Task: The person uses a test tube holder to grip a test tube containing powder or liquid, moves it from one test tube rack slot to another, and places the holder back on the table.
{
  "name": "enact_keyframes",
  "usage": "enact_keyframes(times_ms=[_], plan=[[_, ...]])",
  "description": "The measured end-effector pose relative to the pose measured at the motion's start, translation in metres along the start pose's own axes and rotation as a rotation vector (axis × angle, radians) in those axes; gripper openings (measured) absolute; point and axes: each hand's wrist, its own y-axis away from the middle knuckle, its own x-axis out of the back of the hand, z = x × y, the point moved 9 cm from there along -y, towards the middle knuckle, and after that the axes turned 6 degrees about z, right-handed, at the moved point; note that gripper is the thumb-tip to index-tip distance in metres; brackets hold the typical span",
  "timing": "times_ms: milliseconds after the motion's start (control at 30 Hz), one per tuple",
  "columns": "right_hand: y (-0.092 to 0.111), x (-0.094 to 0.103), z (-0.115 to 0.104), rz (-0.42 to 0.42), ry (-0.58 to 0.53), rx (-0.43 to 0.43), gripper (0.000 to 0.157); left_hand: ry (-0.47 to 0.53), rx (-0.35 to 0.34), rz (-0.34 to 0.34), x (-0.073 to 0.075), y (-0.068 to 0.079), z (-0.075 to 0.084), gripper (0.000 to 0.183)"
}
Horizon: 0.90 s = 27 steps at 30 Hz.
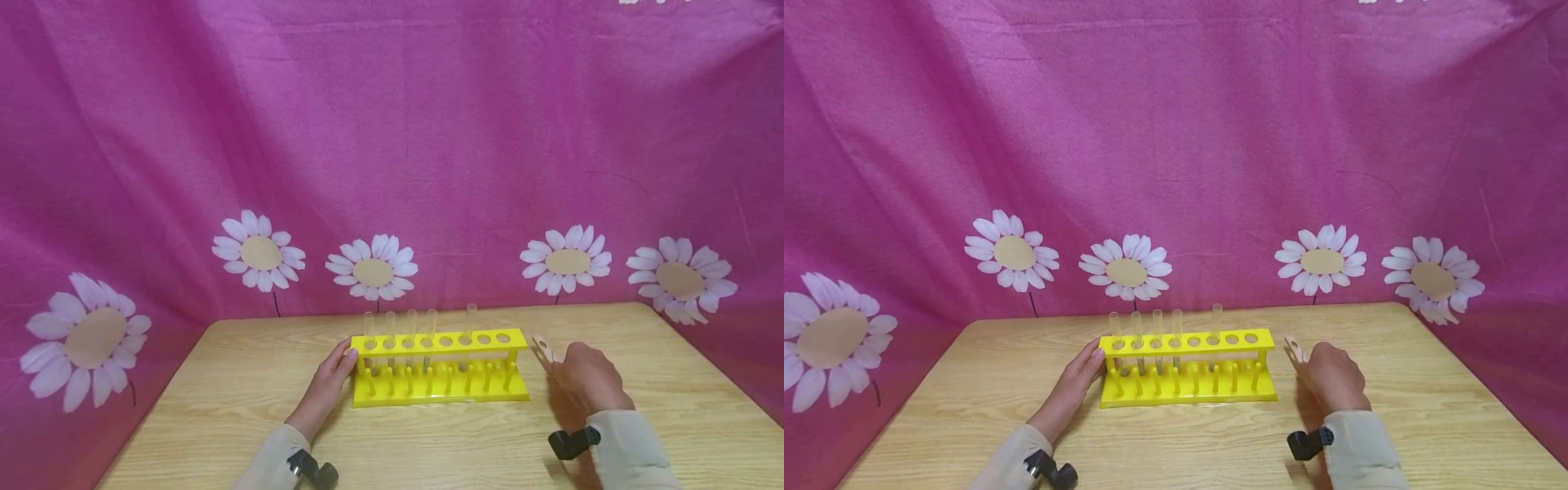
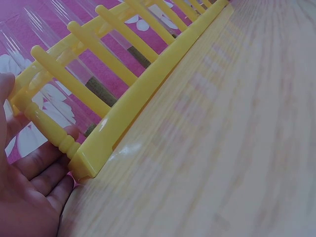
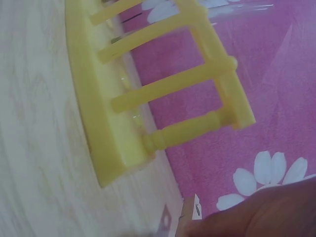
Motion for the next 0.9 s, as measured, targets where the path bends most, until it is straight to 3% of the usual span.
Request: enact_keyframes(times_ms=[900], plan=[[-0.0026, -0.0095, 0.0028, -0.014, 0.045, -0.006, 0.022, -0.013, 0.017, -0.008, 0.0000, 0.0016, 0.0004, 0.044]])
